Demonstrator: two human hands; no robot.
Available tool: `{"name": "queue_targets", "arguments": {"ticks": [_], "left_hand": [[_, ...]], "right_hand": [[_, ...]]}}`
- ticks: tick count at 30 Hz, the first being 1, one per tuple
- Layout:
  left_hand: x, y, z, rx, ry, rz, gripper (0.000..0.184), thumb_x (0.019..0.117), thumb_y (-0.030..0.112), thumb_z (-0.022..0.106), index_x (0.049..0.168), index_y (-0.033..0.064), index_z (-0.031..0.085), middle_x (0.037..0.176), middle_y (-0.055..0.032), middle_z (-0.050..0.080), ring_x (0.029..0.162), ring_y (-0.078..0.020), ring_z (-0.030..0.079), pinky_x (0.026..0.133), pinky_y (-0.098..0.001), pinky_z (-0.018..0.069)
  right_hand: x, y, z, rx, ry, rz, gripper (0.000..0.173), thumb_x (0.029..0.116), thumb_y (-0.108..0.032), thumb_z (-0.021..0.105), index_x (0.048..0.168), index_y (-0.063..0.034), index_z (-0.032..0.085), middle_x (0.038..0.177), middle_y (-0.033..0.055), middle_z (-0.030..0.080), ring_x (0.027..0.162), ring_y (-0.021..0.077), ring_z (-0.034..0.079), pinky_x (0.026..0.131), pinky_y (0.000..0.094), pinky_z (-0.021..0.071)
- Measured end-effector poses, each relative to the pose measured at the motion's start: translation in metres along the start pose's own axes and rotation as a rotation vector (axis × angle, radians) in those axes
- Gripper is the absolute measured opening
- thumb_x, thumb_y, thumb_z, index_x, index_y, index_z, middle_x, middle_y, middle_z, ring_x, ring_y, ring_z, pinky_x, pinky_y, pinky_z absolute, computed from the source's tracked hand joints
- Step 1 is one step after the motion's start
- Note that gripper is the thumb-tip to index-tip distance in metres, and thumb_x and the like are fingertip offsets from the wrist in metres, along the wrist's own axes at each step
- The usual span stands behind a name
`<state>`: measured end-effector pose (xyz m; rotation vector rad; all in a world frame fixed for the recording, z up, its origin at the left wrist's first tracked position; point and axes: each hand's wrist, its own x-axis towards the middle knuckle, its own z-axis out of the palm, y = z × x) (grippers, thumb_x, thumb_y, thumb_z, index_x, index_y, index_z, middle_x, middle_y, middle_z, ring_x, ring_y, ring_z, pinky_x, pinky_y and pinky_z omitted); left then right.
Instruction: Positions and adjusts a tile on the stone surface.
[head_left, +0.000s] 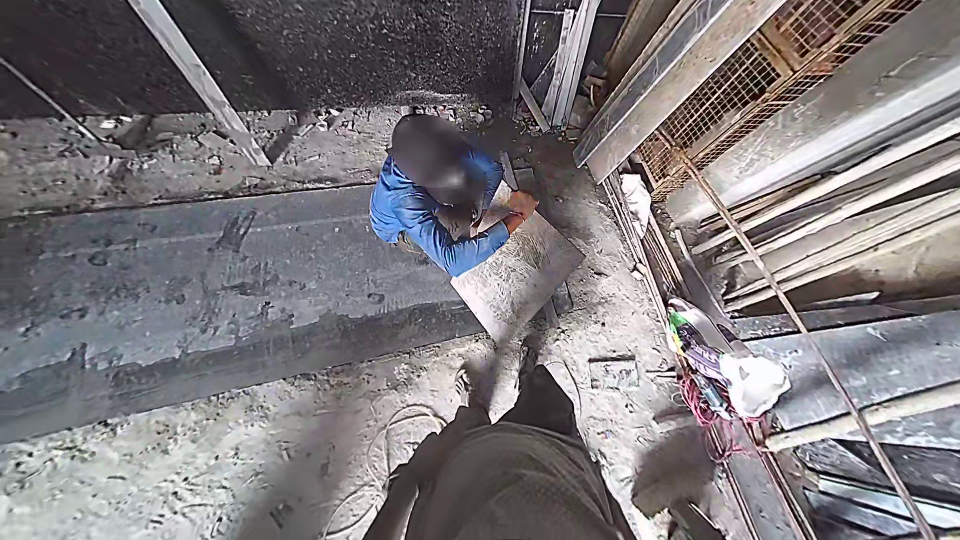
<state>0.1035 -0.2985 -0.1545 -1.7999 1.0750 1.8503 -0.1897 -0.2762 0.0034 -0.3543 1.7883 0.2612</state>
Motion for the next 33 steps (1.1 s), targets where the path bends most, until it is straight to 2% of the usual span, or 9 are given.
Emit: {"name": "queue_targets", "arguments": {"ticks": [2,5,9,19,21,22,25,30,33], "left_hand": [[0.012,0.003,0.008,-0.039,0.070,-0.025,0.065,0.1117,0.047,0.034,0.132,-0.0088,0.060,0.132,-0.0297,0.063,0.125,-0.0401,0.062,0.105,-0.0564,0.0484],[0.007,0.040,0.017,-0.142,0.125,-0.103,0.060,0.1127,0.043,0.035,0.132,-0.0080,0.061,0.136,-0.0290,0.062,0.130,-0.0394,0.059,0.110,-0.0550,0.0430],[0.052,0.023,0.039,-0.222,0.214,-0.117,0.060,0.1106,0.047,0.041,0.121,-0.0053,0.068,0.125,-0.0263,0.068,0.119,-0.0378,0.065,0.104,-0.0560,0.0477],[0.082,0.024,0.065,0.079,0.203,-0.180,0.064,0.1094,0.055,0.031,0.141,0.0075,0.060,0.132,-0.0191,0.067,0.124,-0.0339,0.064,0.106,-0.0541,0.0490],[0.092,0.008,0.087,0.210,0.417,-0.096,0.062,0.1086,0.056,0.031,0.141,0.0119,0.060,0.116,-0.0195,0.072,0.109,-0.0354,0.071,0.095,-0.0550,0.0555],[0.105,-0.008,0.109,0.233,0.726,-0.031,0.069,0.1046,0.065,0.029,0.116,0.0146,0.075,0.091,-0.0152,0.076,0.083,-0.0320,0.075,0.074,-0.0540,0.0609],[0.069,0.028,0.087,-0.043,0.346,-0.274,0.082,0.1030,0.072,0.022,0.128,0.0085,0.068,0.122,-0.0200,0.070,0.116,-0.0364,0.067,0.099,-0.0606,0.0515],[0.067,0.041,0.104,-0.163,0.473,-0.389,0.078,0.1015,0.072,0.032,0.117,0.0078,0.074,0.118,-0.0176,0.073,0.112,-0.0338,0.069,0.097,-0.0589,0.0540],[0.066,0.040,0.100,-0.208,0.436,-0.392,0.066,0.1061,0.056,0.045,0.136,-0.0004,0.061,0.130,-0.0245,0.066,0.124,-0.0383,0.063,0.106,-0.0573,0.0486]], "right_hand": [[0.137,0.076,0.008,0.017,0.231,-0.544,0.047,0.1133,-0.015,0.029,0.127,0.0212,0.056,0.116,0.0383,0.065,0.100,0.0370,0.069,0.083,0.0412,0.0581],[0.250,0.084,-0.017,0.409,0.160,-0.284,0.066,0.1117,-0.048,0.032,0.134,0.0085,0.057,0.120,0.0298,0.067,0.103,0.0374,0.068,0.086,0.0527,0.0548],[0.279,0.058,-0.073,0.583,0.151,-0.133,0.067,0.1099,-0.053,0.035,0.143,0.0036,0.049,0.129,0.0268,0.065,0.109,0.0364,0.068,0.089,0.0522,0.0548],[0.354,0.060,-0.103,0.720,0.172,-0.061,0.065,0.1095,-0.051,0.040,0.139,0.0049,0.052,0.127,0.0260,0.065,0.104,0.0327,0.068,0.086,0.0476,0.0553],[0.369,0.064,-0.097,0.685,0.149,-0.050,0.064,0.1095,-0.051,0.041,0.136,0.0058,0.055,0.124,0.0259,0.066,0.102,0.0324,0.068,0.085,0.0477,0.0548],[0.373,0.065,-0.095,0.664,0.137,-0.043,0.064,0.1095,-0.051,0.041,0.135,0.0058,0.056,0.121,0.0257,0.067,0.100,0.0317,0.068,0.084,0.0473,0.0545],[0.381,0.065,-0.093,0.622,0.127,-0.028,0.063,0.1090,-0.051,0.042,0.130,0.0059,0.059,0.113,0.0250,0.068,0.096,0.0308,0.068,0.082,0.0473,0.0551],[0.399,0.046,-0.106,0.603,0.097,-0.032,0.062,0.1096,-0.050,0.041,0.133,0.0057,0.058,0.118,0.0244,0.068,0.099,0.0315,0.068,0.085,0.0478,0.0549],[0.413,0.019,-0.118,0.475,0.103,-0.072,0.062,0.1102,-0.048,0.041,0.131,0.0072,0.059,0.118,0.0258,0.068,0.103,0.0335,0.069,0.089,0.0492,0.0551]]}}
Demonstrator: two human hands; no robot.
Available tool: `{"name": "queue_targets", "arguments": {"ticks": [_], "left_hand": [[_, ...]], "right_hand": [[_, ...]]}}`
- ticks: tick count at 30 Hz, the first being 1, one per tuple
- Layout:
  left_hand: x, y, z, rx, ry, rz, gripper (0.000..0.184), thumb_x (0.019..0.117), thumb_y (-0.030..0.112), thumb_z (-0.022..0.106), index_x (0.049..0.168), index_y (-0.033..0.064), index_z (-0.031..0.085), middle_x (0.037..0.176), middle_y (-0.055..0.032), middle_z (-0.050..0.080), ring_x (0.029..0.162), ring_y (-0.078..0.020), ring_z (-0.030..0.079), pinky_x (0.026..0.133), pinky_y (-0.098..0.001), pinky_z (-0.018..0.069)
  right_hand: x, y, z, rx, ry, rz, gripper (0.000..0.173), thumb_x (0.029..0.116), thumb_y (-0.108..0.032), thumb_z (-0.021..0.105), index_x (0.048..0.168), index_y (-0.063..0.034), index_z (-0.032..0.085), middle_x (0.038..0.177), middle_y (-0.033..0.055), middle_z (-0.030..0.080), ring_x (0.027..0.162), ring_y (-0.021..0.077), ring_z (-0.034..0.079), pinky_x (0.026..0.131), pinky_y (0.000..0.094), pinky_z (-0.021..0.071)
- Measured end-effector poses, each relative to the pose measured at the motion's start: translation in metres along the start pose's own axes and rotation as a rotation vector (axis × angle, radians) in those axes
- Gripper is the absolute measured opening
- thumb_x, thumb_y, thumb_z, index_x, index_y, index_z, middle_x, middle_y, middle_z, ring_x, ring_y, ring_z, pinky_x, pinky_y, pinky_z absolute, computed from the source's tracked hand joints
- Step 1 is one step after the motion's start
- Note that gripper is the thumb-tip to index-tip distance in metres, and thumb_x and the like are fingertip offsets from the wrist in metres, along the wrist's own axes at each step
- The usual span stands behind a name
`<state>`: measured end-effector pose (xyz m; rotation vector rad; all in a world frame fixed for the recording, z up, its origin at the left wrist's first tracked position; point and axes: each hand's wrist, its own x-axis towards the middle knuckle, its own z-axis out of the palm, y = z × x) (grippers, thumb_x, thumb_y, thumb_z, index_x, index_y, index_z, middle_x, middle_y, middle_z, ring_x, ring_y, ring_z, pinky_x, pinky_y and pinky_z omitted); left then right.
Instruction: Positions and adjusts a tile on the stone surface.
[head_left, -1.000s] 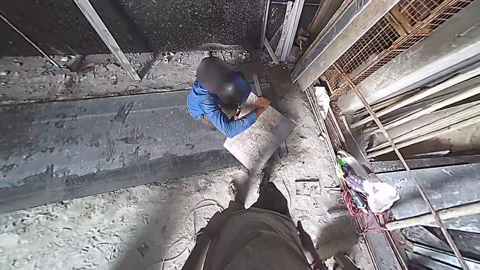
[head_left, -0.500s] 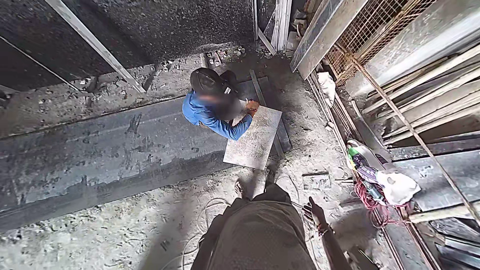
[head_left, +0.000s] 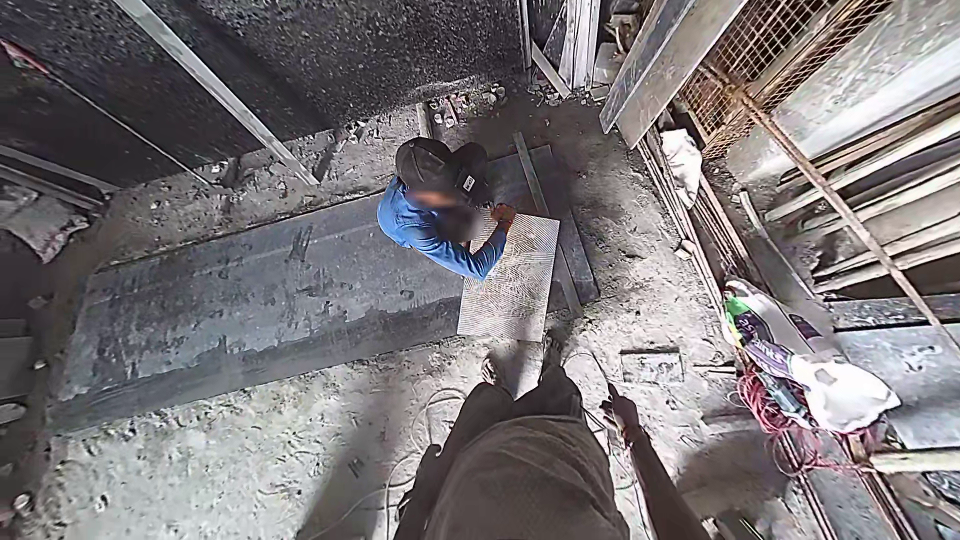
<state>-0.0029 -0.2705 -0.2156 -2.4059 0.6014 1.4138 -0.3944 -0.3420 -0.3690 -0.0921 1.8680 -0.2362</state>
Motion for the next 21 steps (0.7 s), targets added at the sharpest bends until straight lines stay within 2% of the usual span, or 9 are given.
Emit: {"name": "queue_targets", "arguments": {"ticks": [2,6,10,12,14,16,17,19,21], "left_hand": [[0.003,-0.001,-0.003,-0.122,0.041,0.002,0.071,0.1051,0.055,0.050,0.142,-0.0058,0.053,0.134,-0.0302,0.062,0.129,-0.0424,0.059,0.110,-0.0577,0.0448],[0.020,0.007,-0.010,-0.147,0.100,0.028,0.065,0.1069,0.049,0.050,0.135,-0.0102,0.057,0.131,-0.0336,0.061,0.127,-0.0442,0.059,0.110,-0.0584,0.0431],[0.084,0.020,-0.019,-0.126,0.085,0.002,0.067,0.1055,0.048,0.054,0.142,-0.0087,0.051,0.140,-0.0334,0.055,0.134,-0.0441,0.053,0.114,-0.0569,0.0406],[0.158,0.042,-0.018,-0.056,0.102,0.061,0.070,0.1045,0.047,0.057,0.143,-0.0105,0.049,0.143,-0.0350,0.053,0.137,-0.0455,0.051,0.116,-0.0564,0.0390],[0.251,0.069,-0.008,0.003,0.162,0.186,0.074,0.1033,0.045,0.060,0.146,-0.0139,0.043,0.148,-0.0376,0.046,0.142,-0.0471,0.044,0.121,-0.0541,0.0339],[0.355,0.096,-0.002,0.006,0.221,0.266,0.084,0.1011,0.046,0.062,0.152,-0.0140,0.033,0.156,-0.0386,0.034,0.150,-0.0471,0.033,0.125,-0.0521,0.0268],[0.408,0.116,0.003,0.003,0.245,0.292,0.089,0.1007,0.049,0.062,0.154,-0.0132,0.028,0.158,-0.0389,0.030,0.151,-0.0476,0.031,0.125,-0.0529,0.0263],[0.499,0.157,0.020,0.029,0.225,0.318,0.091,0.1020,0.052,0.058,0.157,-0.0110,0.022,0.158,-0.0385,0.031,0.148,-0.0482,0.035,0.123,-0.0561,0.0298],[0.574,0.195,0.031,0.065,0.190,0.355,0.078,0.1055,0.048,0.054,0.155,-0.0075,0.030,0.150,-0.0373,0.044,0.140,-0.0489,0.047,0.116,-0.0612,0.0356]], "right_hand": [[0.015,-0.022,0.008,-0.106,-0.013,-0.051,0.061,0.1103,-0.047,0.041,0.127,0.0081,0.061,0.117,0.0267,0.068,0.103,0.0351,0.069,0.090,0.0510,0.0549],[0.045,-0.070,0.034,-0.246,-0.015,-0.113,0.062,0.1090,-0.049,0.043,0.125,0.0068,0.063,0.117,0.0262,0.069,0.108,0.0374,0.069,0.094,0.0545,0.0534],[0.072,-0.116,0.073,-0.314,-0.059,-0.212,0.054,0.1097,-0.045,0.044,0.127,0.0027,0.063,0.118,0.0224,0.070,0.105,0.0336,0.070,0.091,0.0518,0.0548],[0.104,-0.132,0.100,-0.392,-0.084,-0.344,0.048,0.1100,-0.040,0.045,0.126,0.0015,0.063,0.116,0.0205,0.071,0.103,0.0315,0.071,0.091,0.0504,0.0558],[0.149,-0.135,0.128,-0.500,-0.121,-0.464,0.044,0.1087,-0.037,0.050,0.129,0.0002,0.063,0.118,0.0192,0.071,0.106,0.0292,0.071,0.095,0.0486,0.0552],[0.207,-0.122,0.163,-0.663,-0.188,-0.518,0.047,0.1072,-0.038,0.053,0.134,0.0002,0.060,0.123,0.0195,0.069,0.112,0.0278,0.069,0.101,0.0459,0.0526],[0.246,-0.116,0.178,-0.775,-0.225,-0.532,0.050,0.1072,-0.039,0.053,0.137,0.0008,0.057,0.126,0.0202,0.068,0.115,0.0282,0.068,0.103,0.0452,0.0511],[0.326,-0.097,0.194,-0.997,-0.249,-0.560,0.054,0.1074,-0.042,0.050,0.136,0.0031,0.057,0.127,0.0226,0.066,0.118,0.0318,0.066,0.105,0.0468,0.0494],[0.397,-0.088,0.210,-1.096,-0.215,-0.609,0.054,0.1072,-0.043,0.050,0.129,0.0054,0.060,0.124,0.0246,0.065,0.115,0.0344,0.066,0.103,0.0469,0.0499]]}}
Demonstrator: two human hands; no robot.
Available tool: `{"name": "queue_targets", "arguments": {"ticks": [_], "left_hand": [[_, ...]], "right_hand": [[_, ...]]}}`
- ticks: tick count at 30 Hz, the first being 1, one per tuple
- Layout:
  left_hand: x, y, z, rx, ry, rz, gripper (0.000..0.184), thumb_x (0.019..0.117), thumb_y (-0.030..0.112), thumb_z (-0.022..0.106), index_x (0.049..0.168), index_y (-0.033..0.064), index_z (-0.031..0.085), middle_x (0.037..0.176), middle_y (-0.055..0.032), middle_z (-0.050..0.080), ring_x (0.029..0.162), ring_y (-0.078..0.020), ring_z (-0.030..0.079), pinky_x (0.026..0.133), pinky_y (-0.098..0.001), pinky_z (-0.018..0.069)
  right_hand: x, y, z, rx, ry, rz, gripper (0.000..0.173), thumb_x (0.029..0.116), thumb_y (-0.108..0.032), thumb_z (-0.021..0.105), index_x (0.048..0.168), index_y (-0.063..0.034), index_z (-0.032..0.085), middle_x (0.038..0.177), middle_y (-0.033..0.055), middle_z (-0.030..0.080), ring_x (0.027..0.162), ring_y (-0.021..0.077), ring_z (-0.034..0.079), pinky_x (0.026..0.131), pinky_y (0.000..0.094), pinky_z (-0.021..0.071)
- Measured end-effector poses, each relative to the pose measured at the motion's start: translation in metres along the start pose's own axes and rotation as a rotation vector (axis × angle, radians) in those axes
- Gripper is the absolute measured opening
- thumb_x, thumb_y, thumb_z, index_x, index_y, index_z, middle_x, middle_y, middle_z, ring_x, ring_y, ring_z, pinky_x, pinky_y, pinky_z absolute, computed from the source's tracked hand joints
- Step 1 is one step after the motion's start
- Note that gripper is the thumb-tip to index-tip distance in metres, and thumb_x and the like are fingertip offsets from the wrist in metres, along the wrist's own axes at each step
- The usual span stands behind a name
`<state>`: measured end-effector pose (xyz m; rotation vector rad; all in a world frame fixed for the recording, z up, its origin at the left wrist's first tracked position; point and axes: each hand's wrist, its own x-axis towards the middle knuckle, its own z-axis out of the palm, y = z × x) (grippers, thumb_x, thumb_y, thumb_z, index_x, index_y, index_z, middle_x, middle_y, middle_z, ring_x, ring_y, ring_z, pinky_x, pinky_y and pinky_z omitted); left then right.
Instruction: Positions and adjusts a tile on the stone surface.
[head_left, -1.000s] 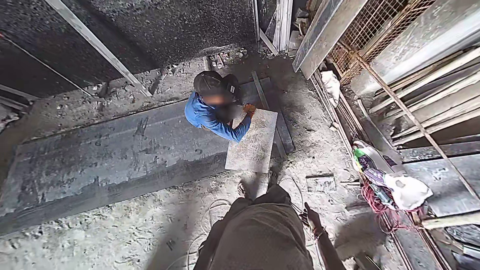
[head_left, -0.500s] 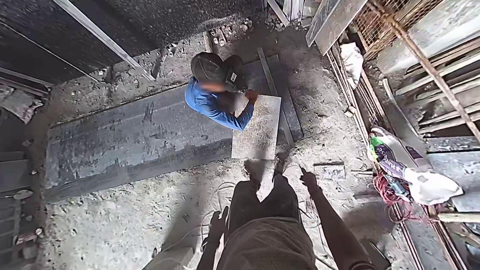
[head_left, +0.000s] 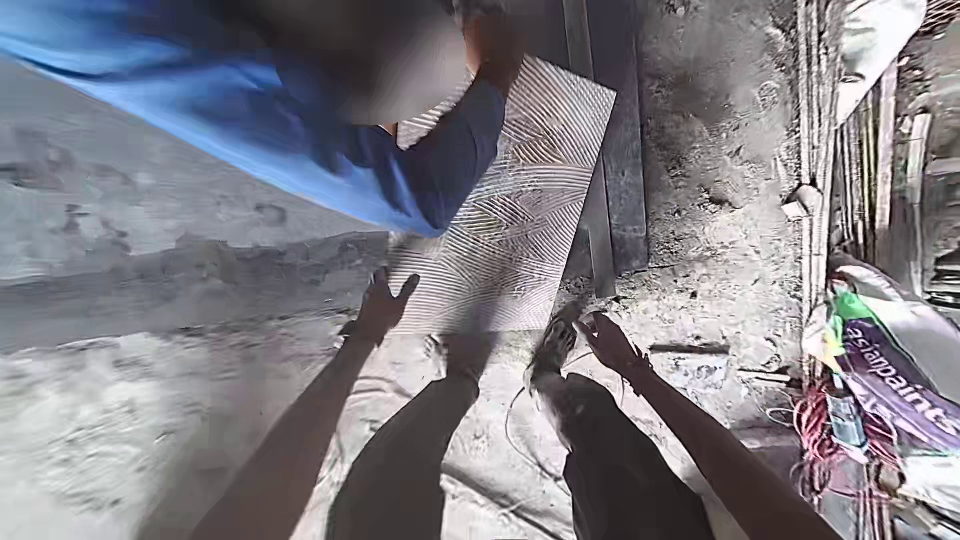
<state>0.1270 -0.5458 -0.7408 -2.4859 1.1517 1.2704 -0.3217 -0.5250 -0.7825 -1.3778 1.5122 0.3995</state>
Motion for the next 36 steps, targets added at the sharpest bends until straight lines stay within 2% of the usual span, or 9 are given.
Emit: {"name": "queue_targets", "arguments": {"ticks": [4,7,10,12,15,18,22,28,36], "left_hand": [[0.059,-0.034,0.042,-0.059,0.209,0.223,0.054,0.1121,0.035,0.035,0.125,-0.0106,0.061,0.115,-0.0352,0.065,0.113,-0.0503,0.063,0.098,-0.0691,0.0450],[0.057,-0.037,0.063,-0.238,0.377,0.202,0.066,0.1093,0.048,0.033,0.118,-0.0098,0.063,0.103,-0.0292,0.067,0.096,-0.0368,0.067,0.089,-0.0607,0.0512],[0.054,-0.040,0.077,-0.293,0.439,0.174,0.065,0.1079,0.051,0.035,0.119,-0.0060,0.064,0.102,-0.0196,0.068,0.092,-0.0181,0.068,0.087,-0.0462,0.0551],[0.053,-0.043,0.075,-0.268,0.451,0.197,0.060,0.1092,0.046,0.035,0.114,-0.0077,0.063,0.093,-0.0149,0.064,0.084,-0.0115,0.063,0.081,-0.0387,0.0535],[0.052,-0.057,0.073,-0.247,0.457,0.233,0.059,0.1102,0.044,0.035,0.105,-0.0092,0.062,0.085,-0.0159,0.061,0.077,-0.0172,0.061,0.075,-0.0437,0.0521],[0.041,-0.067,0.088,-0.269,0.436,0.229,0.059,0.1104,0.046,0.034,0.105,-0.0061,0.061,0.087,-0.0153,0.061,0.080,-0.0205,0.062,0.077,-0.0469,0.0520],[0.026,-0.076,0.122,-0.267,0.486,0.194,0.064,0.1096,0.048,0.038,0.114,-0.0097,0.066,0.104,-0.0335,0.067,0.100,-0.0469,0.067,0.091,-0.0680,0.0485],[0.023,-0.093,0.178,-0.390,0.462,0.219,0.061,0.1103,0.046,0.038,0.106,-0.0084,0.066,0.092,-0.0269,0.067,0.088,-0.0384,0.068,0.083,-0.0616,0.0509],[0.028,-0.090,0.203,-0.497,0.462,0.181,0.062,0.1092,0.049,0.041,0.100,-0.0059,0.068,0.088,-0.0240,0.067,0.084,-0.0356,0.068,0.079,-0.0603,0.0519]], "right_hand": [[0.080,0.029,0.044,0.050,0.016,0.079,0.051,0.1074,-0.041,0.050,0.121,0.0076,0.061,0.116,0.0255,0.064,0.107,0.0354,0.064,0.097,0.0483,0.0502],[0.116,0.044,0.088,0.227,0.052,0.016,0.053,0.1076,-0.038,0.050,0.133,0.0080,0.057,0.127,0.0270,0.064,0.119,0.0356,0.063,0.106,0.0489,0.0482],[0.124,0.041,0.125,0.426,0.095,0.027,0.062,0.1069,-0.038,0.048,0.145,0.0112,0.048,0.146,0.0326,0.051,0.140,0.0402,0.048,0.120,0.0506,0.0350],[0.116,0.033,0.141,0.590,0.160,0.075,0.055,0.1064,-0.037,0.050,0.137,0.0086,0.056,0.132,0.0265,0.063,0.125,0.0308,0.060,0.110,0.0448,0.0452],[0.109,0.048,0.167,0.681,0.299,-0.059,0.049,0.1022,-0.044,0.050,0.111,0.0007,0.069,0.094,0.0097,0.072,0.090,0.0141,0.068,0.085,0.0370,0.0551],[0.093,0.046,0.174,0.772,0.485,-0.073,0.041,0.1015,-0.039,0.053,0.105,-0.0026,0.071,0.083,0.0032,0.070,0.078,0.0076,0.067,0.076,0.0320,0.0562],[0.083,0.055,0.169,0.651,0.650,-0.047,0.045,0.1017,-0.041,0.052,0.109,-0.0010,0.073,0.089,0.0135,0.073,0.085,0.0246,0.070,0.082,0.0500,0.0548],[0.057,0.088,0.160,0.472,0.687,-0.024,0.050,0.1036,-0.041,0.048,0.107,0.0032,0.072,0.091,0.0211,0.072,0.091,0.0366,0.070,0.084,0.0591,0.0513],[0.054,0.094,0.134,0.408,0.688,-0.117,0.055,0.1076,-0.041,0.040,0.105,0.0042,0.071,0.089,0.0206,0.071,0.087,0.0349,0.070,0.081,0.0563,0.0523]]}}
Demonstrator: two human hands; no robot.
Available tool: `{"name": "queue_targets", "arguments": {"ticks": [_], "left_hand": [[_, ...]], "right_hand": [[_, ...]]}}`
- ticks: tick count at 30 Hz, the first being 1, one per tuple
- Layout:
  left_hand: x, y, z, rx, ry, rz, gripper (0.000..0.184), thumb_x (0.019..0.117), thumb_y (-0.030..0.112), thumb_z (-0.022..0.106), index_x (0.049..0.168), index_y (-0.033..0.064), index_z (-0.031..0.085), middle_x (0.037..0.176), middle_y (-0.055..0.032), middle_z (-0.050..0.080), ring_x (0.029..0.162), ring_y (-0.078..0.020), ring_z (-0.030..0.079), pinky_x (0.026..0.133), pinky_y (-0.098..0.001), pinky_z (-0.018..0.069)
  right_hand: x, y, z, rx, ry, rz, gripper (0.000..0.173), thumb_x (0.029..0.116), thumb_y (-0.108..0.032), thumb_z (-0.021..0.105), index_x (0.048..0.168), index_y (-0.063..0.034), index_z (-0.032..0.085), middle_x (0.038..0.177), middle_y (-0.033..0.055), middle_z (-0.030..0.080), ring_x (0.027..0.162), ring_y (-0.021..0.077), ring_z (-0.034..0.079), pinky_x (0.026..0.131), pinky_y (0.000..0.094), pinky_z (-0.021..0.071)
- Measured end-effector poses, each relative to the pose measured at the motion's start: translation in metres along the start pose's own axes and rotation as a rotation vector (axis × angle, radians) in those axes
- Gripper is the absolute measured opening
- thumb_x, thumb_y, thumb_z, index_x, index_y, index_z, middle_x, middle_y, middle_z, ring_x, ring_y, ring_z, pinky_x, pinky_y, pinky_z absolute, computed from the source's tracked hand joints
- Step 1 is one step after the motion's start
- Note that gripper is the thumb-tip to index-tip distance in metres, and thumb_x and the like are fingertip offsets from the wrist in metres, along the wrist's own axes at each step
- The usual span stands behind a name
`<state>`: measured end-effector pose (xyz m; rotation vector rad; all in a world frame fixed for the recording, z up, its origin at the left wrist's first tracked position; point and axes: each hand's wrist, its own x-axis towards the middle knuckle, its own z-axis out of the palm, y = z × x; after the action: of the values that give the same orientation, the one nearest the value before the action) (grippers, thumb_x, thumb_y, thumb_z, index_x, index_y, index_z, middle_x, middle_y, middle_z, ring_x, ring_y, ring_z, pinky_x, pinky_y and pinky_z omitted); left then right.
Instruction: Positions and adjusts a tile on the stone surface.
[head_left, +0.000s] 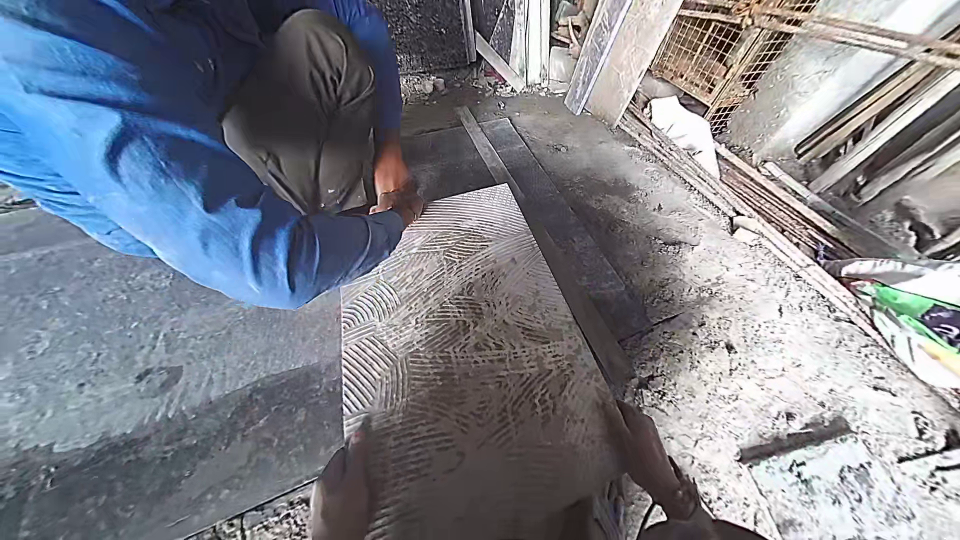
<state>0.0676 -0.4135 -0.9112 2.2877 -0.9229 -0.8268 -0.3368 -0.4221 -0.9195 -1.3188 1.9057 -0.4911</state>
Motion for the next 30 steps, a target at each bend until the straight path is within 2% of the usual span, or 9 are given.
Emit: {"name": "queue_targets", "arguments": {"ticks": [3,6,11,17,25,27,30], "left_hand": [[0.007,0.008,0.010,-0.047,-0.004,-0.028,0.059,0.1095,0.047,0.043,0.101,-0.0054,0.067,0.089,-0.0227,0.067,0.083,-0.0336,0.067,0.079,-0.0582,0.0521],[0.010,0.015,0.015,-0.073,-0.016,-0.040,0.057,0.1096,0.046,0.044,0.101,-0.0058,0.067,0.088,-0.0219,0.067,0.082,-0.0323,0.066,0.078,-0.0567,0.0518],[0.020,0.021,0.023,-0.107,-0.006,-0.069,0.055,0.1102,0.044,0.044,0.104,-0.0060,0.066,0.091,-0.0213,0.066,0.084,-0.0292,0.066,0.080,-0.0536,0.0523],[0.038,0.035,0.034,0.000,0.011,-0.047,0.058,0.1105,0.044,0.043,0.103,-0.0094,0.067,0.095,-0.0280,0.067,0.091,-0.0374,0.066,0.086,-0.0600,0.0496],[0.055,0.053,0.057,0.017,0.025,-0.070,0.059,0.1100,0.045,0.044,0.104,-0.0084,0.067,0.096,-0.0274,0.067,0.092,-0.0370,0.066,0.086,-0.0600,0.0492],[0.058,0.059,0.059,0.013,0.019,-0.083,0.060,0.1097,0.046,0.044,0.108,-0.0091,0.067,0.100,-0.0286,0.067,0.096,-0.0376,0.066,0.089,-0.0601,0.0492],[0.070,0.066,0.062,0.009,0.025,-0.091,0.061,0.1096,0.048,0.043,0.107,-0.0088,0.065,0.097,-0.0259,0.065,0.089,-0.0336,0.064,0.085,-0.0568,0.0498]], "right_hand": [[0.018,0.002,-0.001,0.041,-0.001,0.025,0.052,0.1082,-0.042,0.043,0.101,0.0011,0.071,0.082,0.0159,0.068,0.080,0.0294,0.068,0.077,0.0528,0.0521],[0.030,0.003,-0.004,0.100,0.017,0.018,0.050,0.1089,-0.040,0.044,0.089,-0.0020,0.070,0.071,0.0088,0.062,0.067,0.0209,0.062,0.067,0.0453,0.0504],[0.049,0.007,0.002,0.163,-0.034,0.039,0.050,0.1076,-0.045,0.047,0.092,-0.0031,0.070,0.073,0.0075,0.062,0.069,0.0196,0.061,0.069,0.0438,0.0503],[0.076,0.003,0.004,0.159,-0.086,0.081,0.053,0.1082,-0.046,0.045,0.091,-0.0026,0.069,0.074,0.0090,0.060,0.070,0.0225,0.060,0.070,0.0455,0.0497],[0.109,-0.003,-0.011,0.113,-0.095,0.067,0.053,0.1084,-0.048,0.044,0.092,-0.0030,0.068,0.075,0.0095,0.060,0.072,0.0230,0.060,0.071,0.0458,0.0488],[0.117,-0.004,-0.012,0.109,-0.111,0.072,0.055,0.1089,-0.048,0.043,0.093,-0.0022,0.069,0.077,0.0107,0.061,0.075,0.0240,0.061,0.073,0.0467,0.0492],[0.129,-0.009,-0.011,0.125,-0.112,0.082,0.056,0.1094,-0.048,0.041,0.093,-0.0024,0.068,0.078,0.0109,0.061,0.076,0.0245,0.062,0.074,0.0468,0.0495]]}}
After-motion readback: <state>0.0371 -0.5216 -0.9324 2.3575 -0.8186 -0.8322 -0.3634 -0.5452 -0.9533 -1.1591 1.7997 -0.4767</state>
